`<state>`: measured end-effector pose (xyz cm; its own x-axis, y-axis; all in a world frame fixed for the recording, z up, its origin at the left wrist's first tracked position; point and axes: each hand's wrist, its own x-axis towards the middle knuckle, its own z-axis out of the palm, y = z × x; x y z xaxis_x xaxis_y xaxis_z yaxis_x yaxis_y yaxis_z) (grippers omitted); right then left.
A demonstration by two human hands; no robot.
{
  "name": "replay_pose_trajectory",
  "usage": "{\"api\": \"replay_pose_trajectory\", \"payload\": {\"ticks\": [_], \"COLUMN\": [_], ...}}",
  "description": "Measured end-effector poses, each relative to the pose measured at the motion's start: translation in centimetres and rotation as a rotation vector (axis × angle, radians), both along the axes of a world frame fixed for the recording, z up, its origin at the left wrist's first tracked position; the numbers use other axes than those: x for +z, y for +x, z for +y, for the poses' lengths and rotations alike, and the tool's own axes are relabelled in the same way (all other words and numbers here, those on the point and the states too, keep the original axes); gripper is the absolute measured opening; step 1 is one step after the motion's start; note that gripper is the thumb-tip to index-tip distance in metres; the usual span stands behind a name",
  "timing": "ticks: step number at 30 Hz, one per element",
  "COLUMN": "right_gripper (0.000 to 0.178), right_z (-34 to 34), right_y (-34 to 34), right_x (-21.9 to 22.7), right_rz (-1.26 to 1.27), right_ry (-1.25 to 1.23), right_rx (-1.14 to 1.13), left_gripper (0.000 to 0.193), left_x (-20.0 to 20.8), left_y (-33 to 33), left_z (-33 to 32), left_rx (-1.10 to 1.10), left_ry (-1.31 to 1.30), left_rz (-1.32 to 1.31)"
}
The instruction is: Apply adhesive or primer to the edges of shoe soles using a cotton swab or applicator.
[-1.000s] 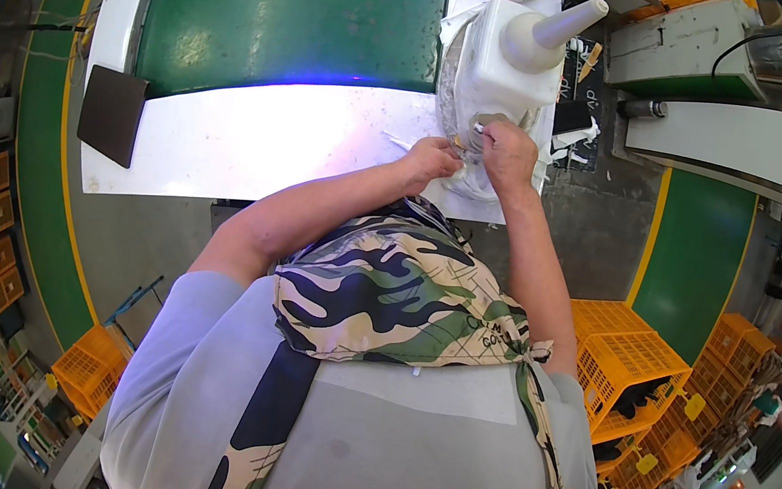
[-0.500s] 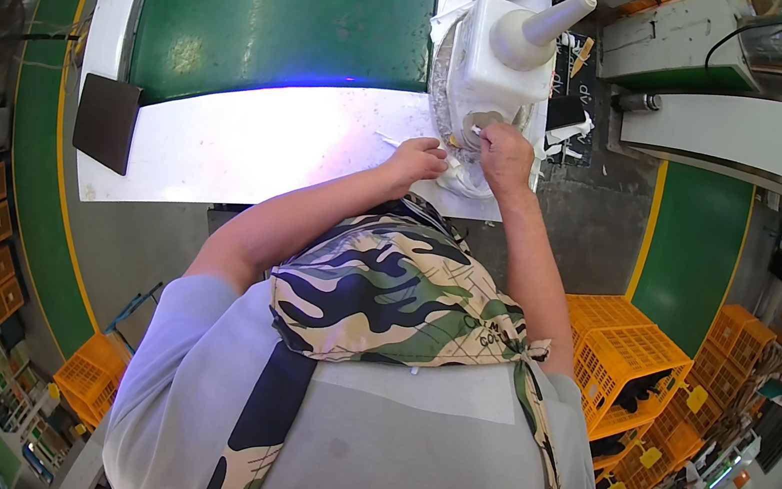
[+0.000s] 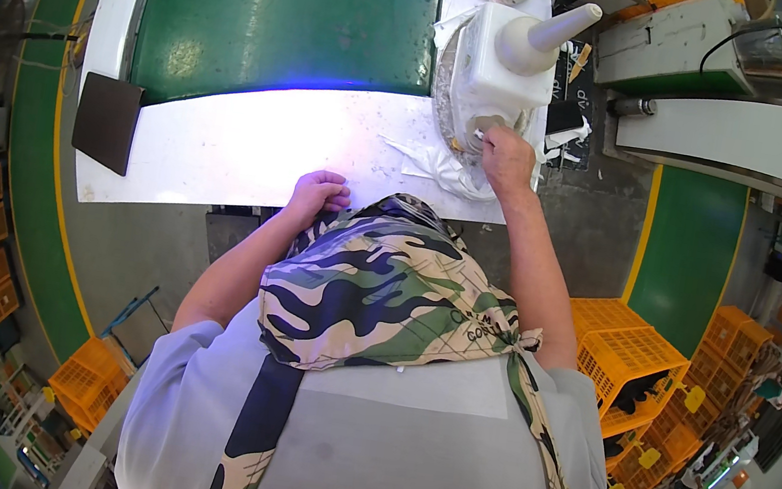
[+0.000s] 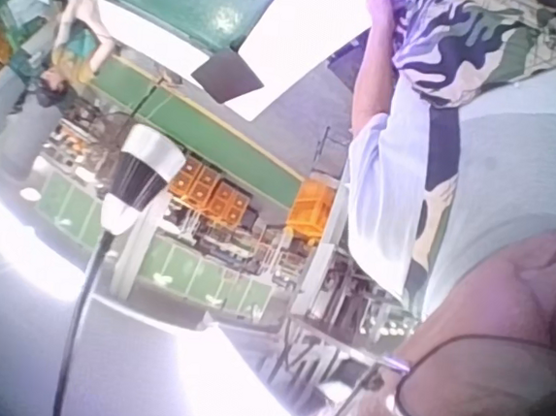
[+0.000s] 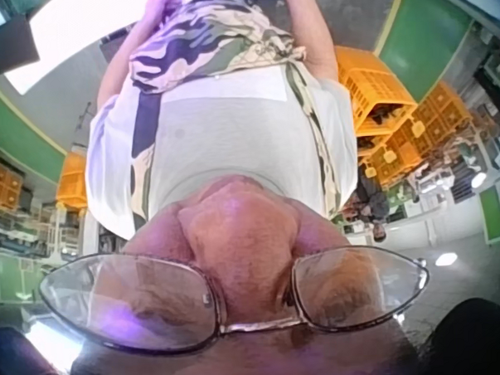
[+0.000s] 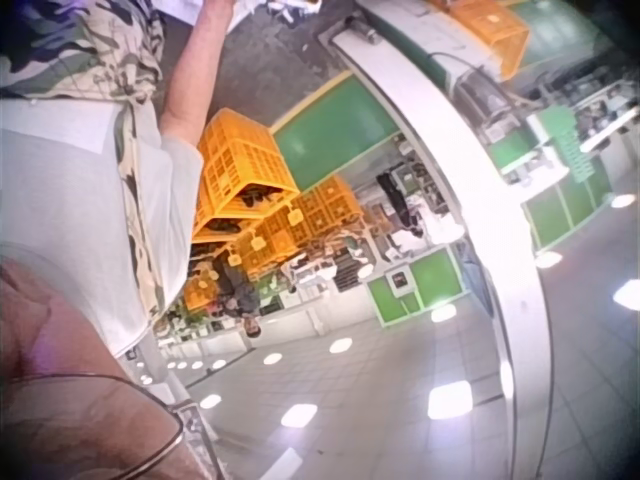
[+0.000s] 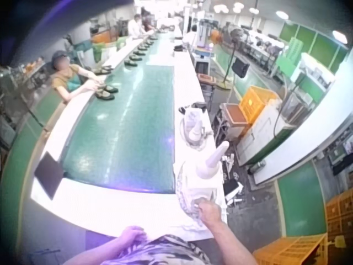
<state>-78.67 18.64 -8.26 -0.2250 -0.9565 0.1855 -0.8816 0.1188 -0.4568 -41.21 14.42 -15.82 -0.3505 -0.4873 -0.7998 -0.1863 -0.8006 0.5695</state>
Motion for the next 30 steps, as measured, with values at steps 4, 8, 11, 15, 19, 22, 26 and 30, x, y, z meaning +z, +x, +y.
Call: {"api": "replay_pose_trajectory", "payload": {"ticks": [4, 8, 11, 15, 19, 22, 26, 30], "right_gripper": [0.004, 0.003, 0.002, 0.001, 0.004, 0.007, 0.007, 0.006], "right_z": [0.1, 0.2, 0.2, 0.1, 0.1, -0.3, -0.8, -0.8], "right_y": [0.3, 0.4, 0.6, 0.2, -0.6, -1.3, -1.2, -0.9], "right_x": [-0.1, -0.2, -0.1, 0.1, -0.3, -0.3, -0.3, 0.1], "right_rz": [0.013, 0.027, 0.039, 0.035, -0.154, -0.216, -0.069, -0.011], "right_ry": [0.021, 0.022, 0.030, 0.037, 0.048, 0.154, 0.215, 0.183], "right_rx": [-0.002, -0.009, -0.010, -0.006, -0.128, -0.185, -0.112, -0.035], "left_gripper": [0.023, 0.020, 0.018, 0.018, 0.020, 0.026, 0.028, 0.029], "left_x": [0.2, 0.5, 0.5, 0.2, 0.4, 0.1, 0.2, -0.3], "left_y": [0.3, 0.1, 0.2, 0.4, 0.7, 1.9, 4.9, 8.7], "left_z": [-0.7, -0.8, -0.8, -0.5, -0.2, 0.0, -0.1, 0.2], "left_rx": [0.010, -0.005, -0.007, 0.007, 0.013, 0.118, 0.211, 0.301], "left_ry": [0.038, 0.068, 0.061, 0.036, -0.003, -0.073, -0.105, -0.203], "left_rz": [0.053, 0.046, 0.058, 0.062, 0.038, -0.007, -0.098, -0.168]}}
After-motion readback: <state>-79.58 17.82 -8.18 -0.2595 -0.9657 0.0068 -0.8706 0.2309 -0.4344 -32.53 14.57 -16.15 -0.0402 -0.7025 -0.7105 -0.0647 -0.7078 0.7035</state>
